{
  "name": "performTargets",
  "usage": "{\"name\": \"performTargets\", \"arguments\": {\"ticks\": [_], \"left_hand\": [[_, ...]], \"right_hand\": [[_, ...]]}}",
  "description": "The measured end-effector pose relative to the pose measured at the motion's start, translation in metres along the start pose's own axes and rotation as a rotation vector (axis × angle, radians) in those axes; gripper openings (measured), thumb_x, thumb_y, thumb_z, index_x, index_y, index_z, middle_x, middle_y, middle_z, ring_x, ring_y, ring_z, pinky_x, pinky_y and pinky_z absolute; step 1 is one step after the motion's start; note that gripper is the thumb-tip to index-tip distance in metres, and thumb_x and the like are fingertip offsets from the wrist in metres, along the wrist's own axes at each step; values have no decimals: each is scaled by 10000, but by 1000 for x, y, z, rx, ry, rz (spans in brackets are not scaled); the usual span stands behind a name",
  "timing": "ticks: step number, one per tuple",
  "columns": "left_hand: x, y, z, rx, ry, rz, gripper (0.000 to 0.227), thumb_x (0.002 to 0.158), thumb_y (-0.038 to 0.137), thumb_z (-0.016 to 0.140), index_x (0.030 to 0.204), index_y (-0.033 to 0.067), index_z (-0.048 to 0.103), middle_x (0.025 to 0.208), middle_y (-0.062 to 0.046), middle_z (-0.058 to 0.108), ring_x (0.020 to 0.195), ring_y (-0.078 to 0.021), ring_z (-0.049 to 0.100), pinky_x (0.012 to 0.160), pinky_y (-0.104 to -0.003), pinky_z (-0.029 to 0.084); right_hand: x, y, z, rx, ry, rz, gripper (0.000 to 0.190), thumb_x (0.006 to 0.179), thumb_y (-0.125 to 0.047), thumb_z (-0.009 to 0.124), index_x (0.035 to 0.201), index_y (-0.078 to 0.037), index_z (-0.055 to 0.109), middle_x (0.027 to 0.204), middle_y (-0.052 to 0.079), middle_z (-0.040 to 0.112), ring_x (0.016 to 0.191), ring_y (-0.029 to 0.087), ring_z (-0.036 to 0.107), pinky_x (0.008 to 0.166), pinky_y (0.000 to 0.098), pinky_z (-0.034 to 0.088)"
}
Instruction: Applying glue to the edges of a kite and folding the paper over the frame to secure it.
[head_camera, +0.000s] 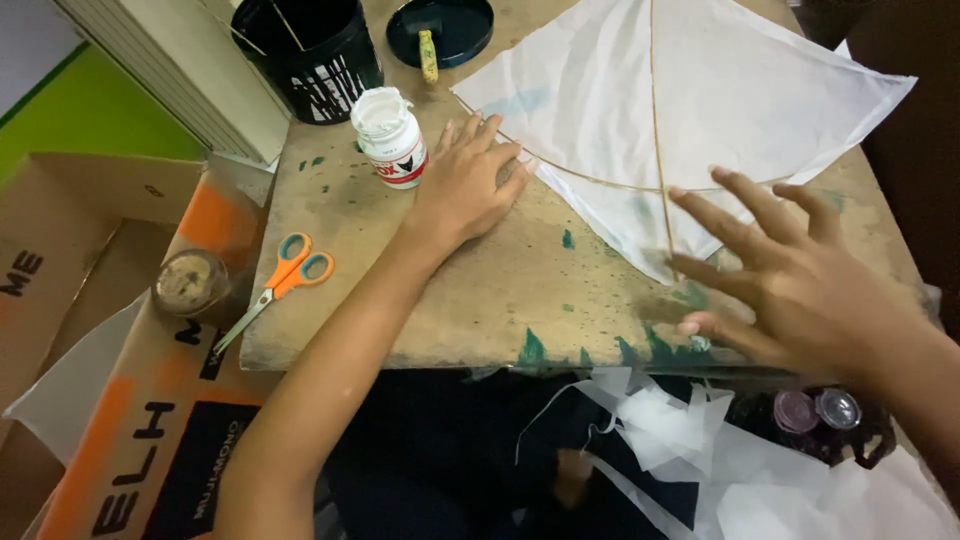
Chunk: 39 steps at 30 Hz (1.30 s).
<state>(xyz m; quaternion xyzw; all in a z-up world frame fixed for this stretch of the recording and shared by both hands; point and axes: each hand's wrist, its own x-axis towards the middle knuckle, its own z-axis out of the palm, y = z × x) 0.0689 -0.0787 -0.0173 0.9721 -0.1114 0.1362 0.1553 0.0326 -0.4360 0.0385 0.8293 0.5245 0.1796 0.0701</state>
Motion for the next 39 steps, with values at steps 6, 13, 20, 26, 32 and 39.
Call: {"name": "performTargets", "arguments": {"ticks": [6,13,20,26,32,39], "left_hand": [[0,1,1,2,-17,-16,570,1021,483,358,1275,93,687,1560,-224,406,1481,-402,292,1223,-587,137],[0,-3,3,27,34,24,508,1018,435,389,1216,94,710,1456,-193,492,1404,-406,372,1197,-623,190],[0,-3,5,46,13,-1,563,1014,495,393,1302,105,679,1535,-219,441,1453,-419,332,1212,-601,161],[1,-4,9,86,131,63,576,1022,518,423,1233,66,711,1488,-209,499,1418,-426,400,1187,-629,219],[2,-15,11,83,202,151,496,1013,469,510,1232,66,698,1438,-194,562,1387,-389,455,1143,-667,275],[9,1,0,-46,107,549,469,1002,449,629,1311,98,654,1470,-173,566,1415,-338,482,1161,-646,326]], "right_hand": [[21,-12,26,-46,-41,61,787,986,-796,75,1534,-320,378,1726,91,192,1551,377,180,1166,657,188],[7,-15,30,-63,-89,39,706,1006,-758,158,1503,-312,385,1740,84,126,1571,365,113,1123,668,172],[0,-12,9,86,-107,87,529,909,-626,415,1203,-303,714,1677,83,338,1519,369,324,1070,653,304],[16,-22,16,184,-22,180,697,954,-517,499,1579,-231,384,1609,80,437,1290,276,564,1035,502,429],[12,-15,24,12,133,152,571,967,-363,571,1494,-157,497,1456,94,618,1150,264,682,862,426,550],[-10,-7,44,183,175,262,534,935,-157,634,1463,-113,565,1316,161,698,1092,370,698,907,503,572]]}}
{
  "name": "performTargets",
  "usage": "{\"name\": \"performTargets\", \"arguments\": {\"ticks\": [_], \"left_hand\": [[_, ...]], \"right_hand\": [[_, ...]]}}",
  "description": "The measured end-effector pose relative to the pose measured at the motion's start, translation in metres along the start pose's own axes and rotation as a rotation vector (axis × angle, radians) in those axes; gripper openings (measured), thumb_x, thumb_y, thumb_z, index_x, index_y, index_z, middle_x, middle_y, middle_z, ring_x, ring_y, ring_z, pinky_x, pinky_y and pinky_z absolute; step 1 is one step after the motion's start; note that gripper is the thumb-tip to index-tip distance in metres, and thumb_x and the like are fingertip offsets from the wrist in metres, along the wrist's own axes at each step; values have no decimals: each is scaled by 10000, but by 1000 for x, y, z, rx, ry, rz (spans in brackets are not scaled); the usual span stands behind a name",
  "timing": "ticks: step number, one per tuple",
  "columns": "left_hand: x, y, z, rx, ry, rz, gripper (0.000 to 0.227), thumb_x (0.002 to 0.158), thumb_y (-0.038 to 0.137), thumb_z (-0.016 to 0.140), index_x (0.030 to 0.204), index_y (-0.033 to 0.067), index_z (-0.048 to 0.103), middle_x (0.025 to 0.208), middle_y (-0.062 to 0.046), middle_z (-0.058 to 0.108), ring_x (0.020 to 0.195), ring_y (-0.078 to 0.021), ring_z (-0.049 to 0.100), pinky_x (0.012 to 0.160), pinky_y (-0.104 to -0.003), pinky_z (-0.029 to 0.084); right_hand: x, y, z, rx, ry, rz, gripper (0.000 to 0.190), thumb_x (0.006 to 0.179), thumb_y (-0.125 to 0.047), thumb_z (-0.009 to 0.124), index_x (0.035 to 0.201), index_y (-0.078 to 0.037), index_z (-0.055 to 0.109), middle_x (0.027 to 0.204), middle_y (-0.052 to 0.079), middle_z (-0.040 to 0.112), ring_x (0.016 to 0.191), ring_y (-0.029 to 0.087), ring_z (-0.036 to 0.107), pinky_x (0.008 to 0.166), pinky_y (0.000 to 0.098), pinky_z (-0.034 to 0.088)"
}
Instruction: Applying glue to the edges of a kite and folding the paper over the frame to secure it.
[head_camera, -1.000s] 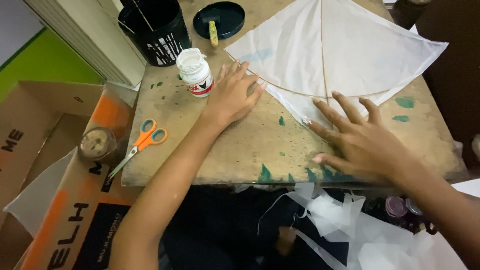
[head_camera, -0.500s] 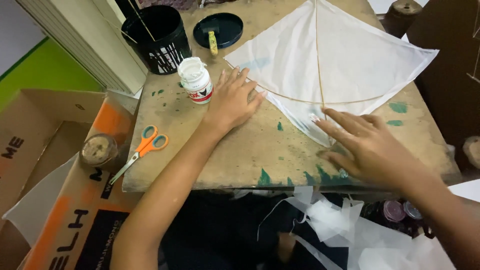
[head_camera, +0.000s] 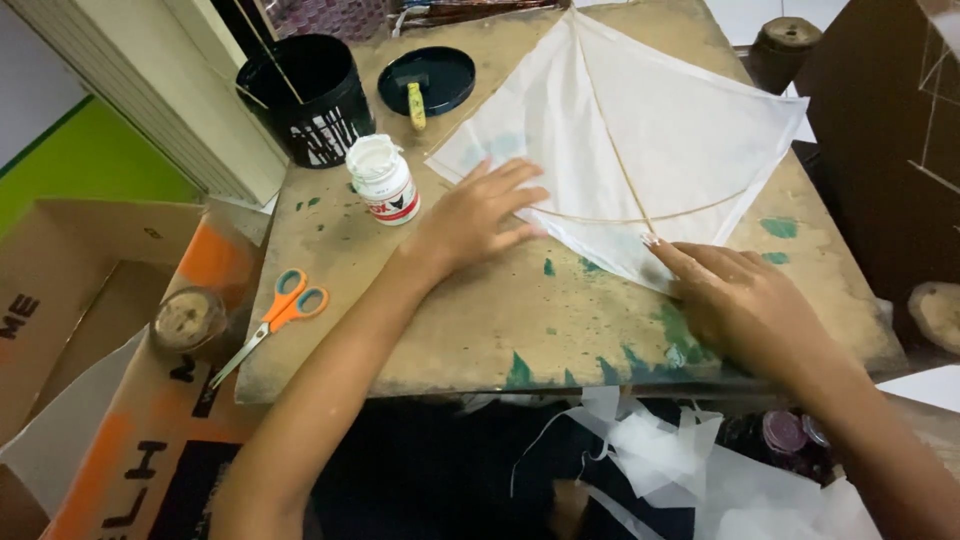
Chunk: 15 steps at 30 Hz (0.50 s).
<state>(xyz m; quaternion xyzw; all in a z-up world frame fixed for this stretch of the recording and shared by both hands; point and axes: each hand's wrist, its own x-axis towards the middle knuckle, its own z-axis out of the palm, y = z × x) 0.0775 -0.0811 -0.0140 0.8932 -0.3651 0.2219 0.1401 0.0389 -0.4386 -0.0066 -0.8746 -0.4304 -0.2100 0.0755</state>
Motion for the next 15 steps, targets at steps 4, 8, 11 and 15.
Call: {"name": "performTargets", "arguments": {"ticks": [4,8,11,15], "left_hand": [[5,0,10,-54,14,98,434,928,388,761,1255,114,686,1434,-133,605,1365,-319,547,1154,-563,416],[7,0,12,-220,-38,64,328,918,283,768,1164,73,714,1317,-122,679,1210,-296,650,997,-437,528],[8,-1,13,-217,-56,48,244,932,207,750,1140,84,717,1292,-87,690,1191,-269,655,943,-426,541],[8,-6,18,-148,12,143,212,966,165,723,1152,67,698,1258,-86,686,1120,-269,681,845,-421,581]], "right_hand": [[0,-5,-2,52,23,-9,463,980,-255,623,1413,-93,604,1141,184,763,977,324,759,852,458,661],[-5,-4,-1,88,-72,87,672,915,-394,659,1516,-143,494,1274,177,703,1112,350,695,952,489,593],[-17,4,11,122,-37,129,685,886,-276,713,1519,-150,486,1191,146,744,1037,323,726,871,473,637],[-21,0,12,122,125,81,592,877,-196,783,1413,-73,564,1070,190,771,885,291,758,739,421,662]]}}
